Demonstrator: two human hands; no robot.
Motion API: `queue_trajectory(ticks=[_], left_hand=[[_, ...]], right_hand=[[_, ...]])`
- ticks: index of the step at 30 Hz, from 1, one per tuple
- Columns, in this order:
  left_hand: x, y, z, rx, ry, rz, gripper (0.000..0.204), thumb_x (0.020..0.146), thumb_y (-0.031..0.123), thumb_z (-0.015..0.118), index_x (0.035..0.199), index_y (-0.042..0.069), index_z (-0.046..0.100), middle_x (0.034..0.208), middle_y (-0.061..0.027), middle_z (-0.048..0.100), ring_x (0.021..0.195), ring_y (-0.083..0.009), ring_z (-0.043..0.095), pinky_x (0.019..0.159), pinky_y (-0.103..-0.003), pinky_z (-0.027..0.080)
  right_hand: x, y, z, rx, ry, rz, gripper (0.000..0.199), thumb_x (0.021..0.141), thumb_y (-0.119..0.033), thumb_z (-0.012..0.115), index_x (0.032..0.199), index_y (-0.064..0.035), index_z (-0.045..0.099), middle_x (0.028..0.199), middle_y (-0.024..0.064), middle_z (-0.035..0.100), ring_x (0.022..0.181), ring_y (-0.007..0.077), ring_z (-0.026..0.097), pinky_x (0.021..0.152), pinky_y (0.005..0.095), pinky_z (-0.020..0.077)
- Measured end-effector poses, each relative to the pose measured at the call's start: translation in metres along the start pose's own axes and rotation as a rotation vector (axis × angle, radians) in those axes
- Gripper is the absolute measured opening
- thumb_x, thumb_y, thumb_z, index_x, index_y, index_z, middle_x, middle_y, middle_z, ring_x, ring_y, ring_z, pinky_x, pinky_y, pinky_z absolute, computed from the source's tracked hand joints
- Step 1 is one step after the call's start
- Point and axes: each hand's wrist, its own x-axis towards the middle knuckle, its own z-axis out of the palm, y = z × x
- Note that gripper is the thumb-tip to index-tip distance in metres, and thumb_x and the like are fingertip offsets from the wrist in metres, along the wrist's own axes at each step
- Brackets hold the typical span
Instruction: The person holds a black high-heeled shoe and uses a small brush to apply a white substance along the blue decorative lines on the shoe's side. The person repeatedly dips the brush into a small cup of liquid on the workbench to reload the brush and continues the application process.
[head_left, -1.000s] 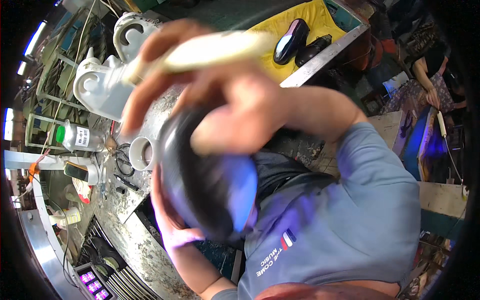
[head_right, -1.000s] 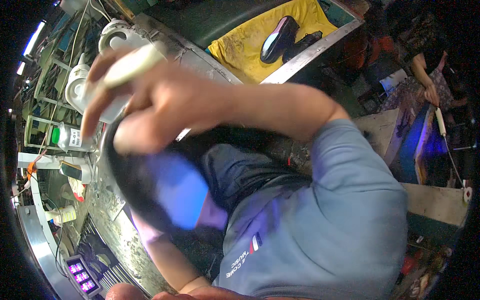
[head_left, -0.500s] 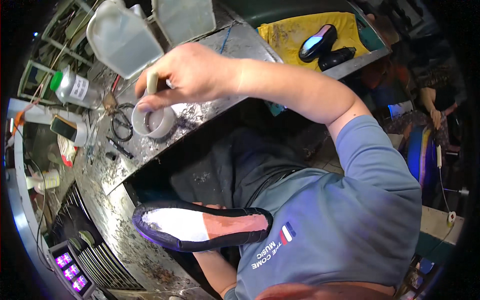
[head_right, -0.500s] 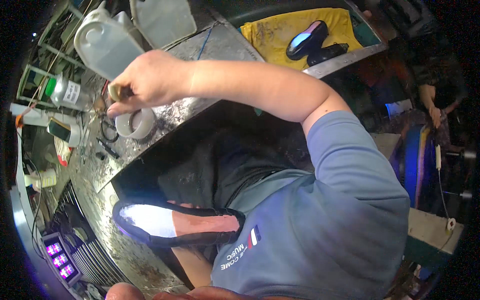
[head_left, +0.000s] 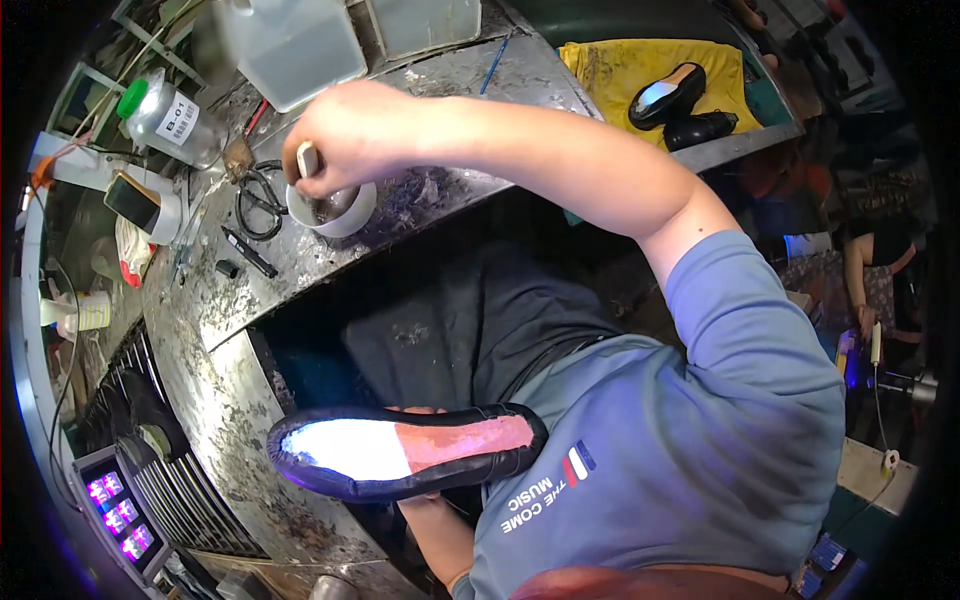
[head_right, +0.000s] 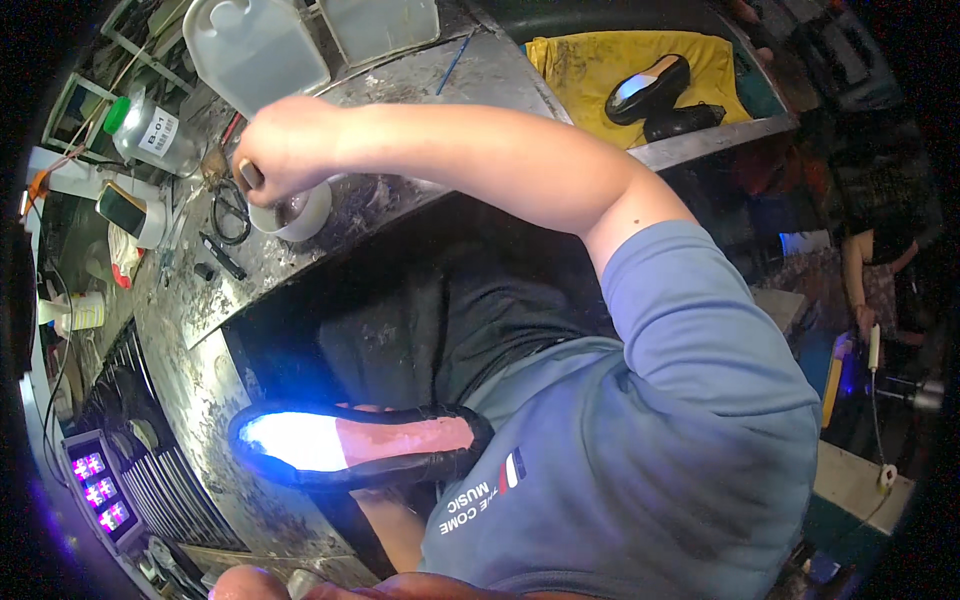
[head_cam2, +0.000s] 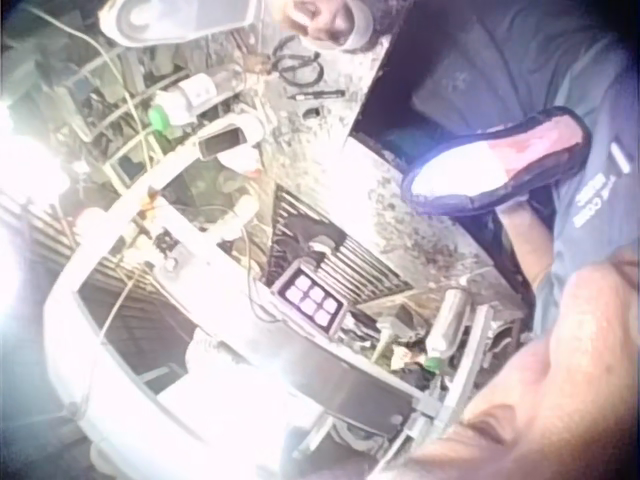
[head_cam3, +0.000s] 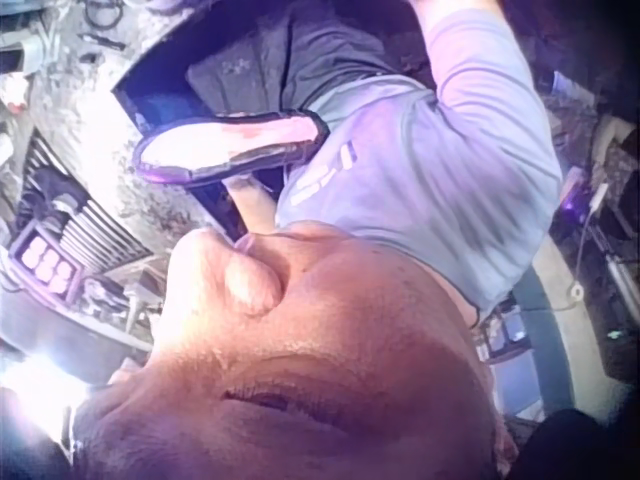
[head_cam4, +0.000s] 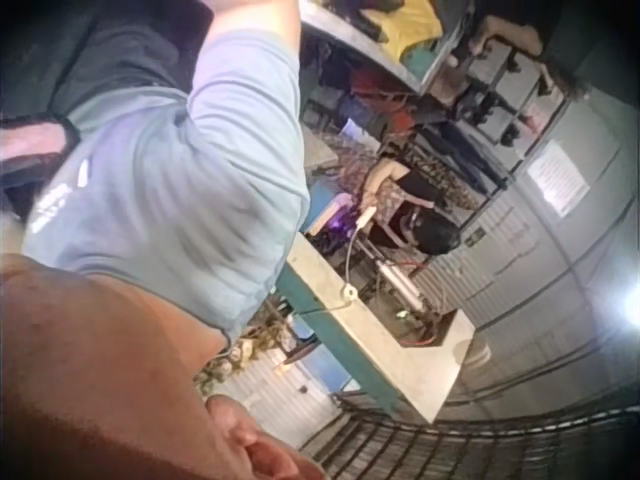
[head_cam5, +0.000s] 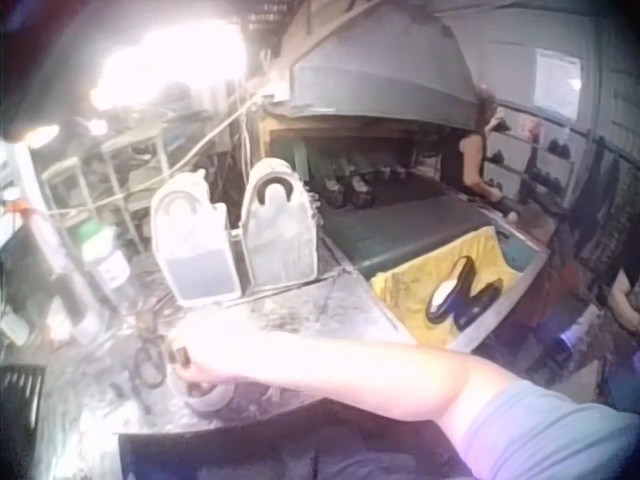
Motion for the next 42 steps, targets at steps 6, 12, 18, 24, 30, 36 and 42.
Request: queue_trajectory(ticks=[6,12,18,24,30,36,42], left_hand=[[0.001,0.012,0.008,0.127,0.035,0.096,0.051,0.099,0.026,0.066,0.139,0.001,0.045,0.126,-0.0278,0.064,0.107,-0.0439,0.070,0.095,-0.054,0.058],[0.012,0.029,0.035,0.708,0.105,0.423,0.046,0.101,0.023,0.063,0.136,0.001,0.045,0.124,-0.0270,0.066,0.106,-0.0436,0.070,0.092,-0.053,0.059],[0.037,0.035,0.071,1.707,-0.004,1.021,0.040,0.102,0.021,0.061,0.133,0.000,0.046,0.122,-0.0263,0.067,0.105,-0.0433,0.071,0.090,-0.053,0.061],[0.043,0.086,0.100,2.215,-0.351,1.035,0.034,0.105,0.019,0.056,0.131,0.001,0.046,0.122,-0.0255,0.068,0.105,-0.0441,0.071,0.088,-0.053,0.062],[0.038,0.104,0.109,2.384,-0.497,0.924,0.027,0.105,0.010,0.050,0.132,0.006,0.045,0.126,-0.0246,0.067,0.112,-0.0455,0.068,0.092,-0.058,0.059],[0.037,0.106,0.111,2.416,-0.563,0.867,0.027,0.105,0.008,0.051,0.131,0.006,0.045,0.126,-0.0248,0.067,0.113,-0.0466,0.068,0.092,-0.059,0.059],[0.033,0.107,0.114,2.445,-0.593,0.852,0.026,0.105,0.008,0.052,0.130,0.006,0.045,0.126,-0.0248,0.067,0.114,-0.0468,0.067,0.091,-0.059,0.059]], right_hand=[[-0.017,-0.005,-0.014,0.034,0.130,-0.060,0.019,0.084,-0.033,0.075,0.096,-0.0186,0.079,0.091,0.0054,0.076,0.088,0.0292,0.072,0.078,0.0400,0.0575],[-0.029,0.002,-0.010,0.158,0.261,-0.060,0.020,0.087,-0.034,0.075,0.098,-0.0176,0.078,0.090,0.0084,0.075,0.087,0.0304,0.072,0.078,0.0411,0.0569],[-0.038,0.007,-0.011,0.033,0.094,0.023,0.022,0.087,-0.031,0.078,0.100,-0.0135,0.079,0.092,0.0092,0.076,0.087,0.0276,0.073,0.079,0.0361,0.0572],[-0.057,0.011,-0.019,0.587,0.193,-0.060,0.027,0.086,-0.031,0.080,0.103,-0.0097,0.079,0.098,0.0067,0.078,0.091,0.0179,0.074,0.085,0.0307,0.0564],[-0.092,-0.022,-0.030,1.025,-0.115,-0.032,0.025,0.086,-0.025,0.081,0.100,-0.0045,0.079,0.093,0.0044,0.078,0.087,0.0107,0.071,0.080,0.0282,0.0554],[-0.096,-0.047,-0.024,1.128,-0.226,-0.195,0.028,0.084,-0.028,0.080,0.098,-0.0034,0.080,0.087,0.0083,0.077,0.083,0.0165,0.072,0.078,0.0304,0.0559],[-0.083,-0.057,-0.015,1.126,-0.221,-0.174,0.027,0.081,-0.027,0.078,0.093,-0.0030,0.079,0.083,0.0082,0.077,0.078,0.0174,0.072,0.076,0.0316,0.0567]])
